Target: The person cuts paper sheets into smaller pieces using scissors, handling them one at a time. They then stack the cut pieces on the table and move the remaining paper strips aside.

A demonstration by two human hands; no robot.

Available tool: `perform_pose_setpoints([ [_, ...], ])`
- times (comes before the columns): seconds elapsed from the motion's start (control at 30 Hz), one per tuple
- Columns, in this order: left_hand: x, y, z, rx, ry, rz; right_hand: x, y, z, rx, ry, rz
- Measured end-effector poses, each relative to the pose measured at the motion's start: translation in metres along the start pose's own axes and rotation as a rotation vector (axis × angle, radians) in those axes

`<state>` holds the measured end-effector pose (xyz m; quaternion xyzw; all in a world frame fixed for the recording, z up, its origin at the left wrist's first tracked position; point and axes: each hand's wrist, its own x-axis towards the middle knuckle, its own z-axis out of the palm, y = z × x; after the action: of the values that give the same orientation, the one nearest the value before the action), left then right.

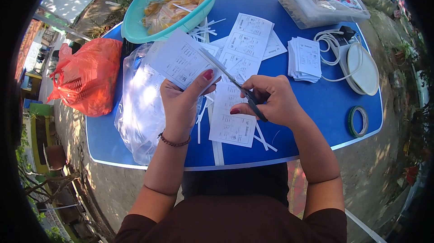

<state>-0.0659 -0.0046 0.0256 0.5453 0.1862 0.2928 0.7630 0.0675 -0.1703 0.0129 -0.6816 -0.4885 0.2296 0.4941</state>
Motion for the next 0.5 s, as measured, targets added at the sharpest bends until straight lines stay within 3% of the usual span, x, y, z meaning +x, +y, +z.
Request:
perform_pose_setpoints([
  [0.5, -0.0018, 0.0006, -0.004, -0.065, -0.019, 0.065, -0.0001, -0.0072, -0.0047, 0.127, -0.044, 0.132],
])
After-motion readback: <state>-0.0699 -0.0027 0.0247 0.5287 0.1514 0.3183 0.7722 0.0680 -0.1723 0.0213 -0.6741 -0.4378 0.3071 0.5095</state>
